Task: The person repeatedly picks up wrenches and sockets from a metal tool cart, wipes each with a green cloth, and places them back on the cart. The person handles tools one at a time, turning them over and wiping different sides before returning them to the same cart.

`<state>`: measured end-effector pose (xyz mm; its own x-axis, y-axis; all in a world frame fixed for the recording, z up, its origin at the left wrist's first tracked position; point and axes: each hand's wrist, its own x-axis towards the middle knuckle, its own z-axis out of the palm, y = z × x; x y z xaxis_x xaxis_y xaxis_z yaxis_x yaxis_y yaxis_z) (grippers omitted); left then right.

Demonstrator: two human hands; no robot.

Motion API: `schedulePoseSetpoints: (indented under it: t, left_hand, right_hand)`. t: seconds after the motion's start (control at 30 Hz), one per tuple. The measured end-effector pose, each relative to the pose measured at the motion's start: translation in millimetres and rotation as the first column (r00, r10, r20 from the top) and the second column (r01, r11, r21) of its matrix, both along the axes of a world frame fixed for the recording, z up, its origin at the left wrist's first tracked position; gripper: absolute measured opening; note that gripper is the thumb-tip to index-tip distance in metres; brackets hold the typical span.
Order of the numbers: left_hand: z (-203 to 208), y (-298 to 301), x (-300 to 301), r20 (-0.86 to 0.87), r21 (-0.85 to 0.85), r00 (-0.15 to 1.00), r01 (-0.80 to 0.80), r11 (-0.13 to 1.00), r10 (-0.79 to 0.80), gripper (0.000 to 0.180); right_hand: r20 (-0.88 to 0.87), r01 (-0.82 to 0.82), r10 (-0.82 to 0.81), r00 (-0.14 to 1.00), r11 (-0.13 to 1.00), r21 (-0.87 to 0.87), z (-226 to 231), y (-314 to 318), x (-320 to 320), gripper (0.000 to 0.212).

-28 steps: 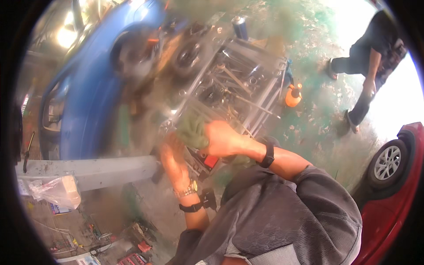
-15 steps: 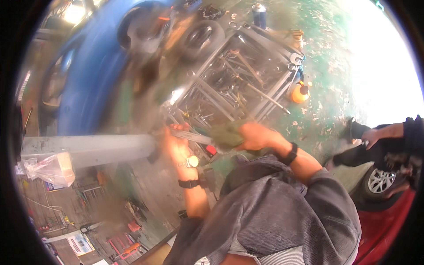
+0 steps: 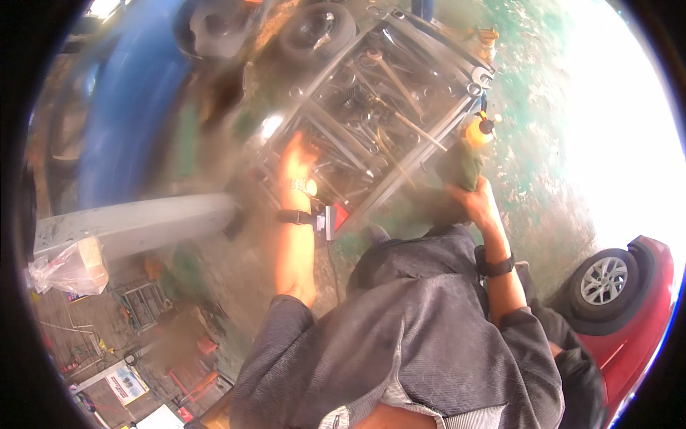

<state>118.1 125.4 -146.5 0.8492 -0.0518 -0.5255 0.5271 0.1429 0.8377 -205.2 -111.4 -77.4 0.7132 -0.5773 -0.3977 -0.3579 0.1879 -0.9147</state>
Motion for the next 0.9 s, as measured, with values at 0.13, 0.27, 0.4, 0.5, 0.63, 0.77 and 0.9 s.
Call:
schedulePoseSetpoints:
  t: [0.13,0.27,0.4,0.5,0.63,0.77,0.9]
  left_hand:
    - [-9,17,-14,0.039,0.041,0.992,0.118,0.992,-0.12,0.027]
    - [-31,29,-34,0.032,0.482,0.982,0.15,0.863,-0.188,0.025]
    - [-44,18,-48,-0.161,0.862,0.858,0.363,0.353,-0.489,0.022]
    - [-45,7,-58,-0.227,0.904,0.8,0.385,0.185,-0.555,0.022]
    - [-49,0,-61,-0.261,0.923,0.805,0.371,0.107,-0.533,0.018]
    - [-38,16,-61,0.008,0.74,0.903,0.284,0.61,-0.43,0.021]
    - [15,26,-88,0.152,0.062,0.97,0.184,0.981,-0.191,0.016]
  right_hand:
    - [-0.064,0.039,-0.037,0.997,0.999,0.032,-5,3,2,0.033]
    - [-0.012,0.01,-0.01,1.0,0.999,0.041,-13,2,10,0.033]
    - [0.008,-0.051,0.051,0.999,0.998,0.047,-15,8,21,0.032]
    - [0.045,-0.088,0.087,0.995,0.996,0.019,-12,14,27,0.031]
    - [0.076,-0.129,0.128,0.989,0.992,0.011,-8,17,25,0.029]
    - [0.065,-0.103,0.093,0.994,0.982,0.162,-15,11,20,0.027]
    - [0.087,0.085,-0.155,0.984,0.842,0.532,-23,4,32,0.033]
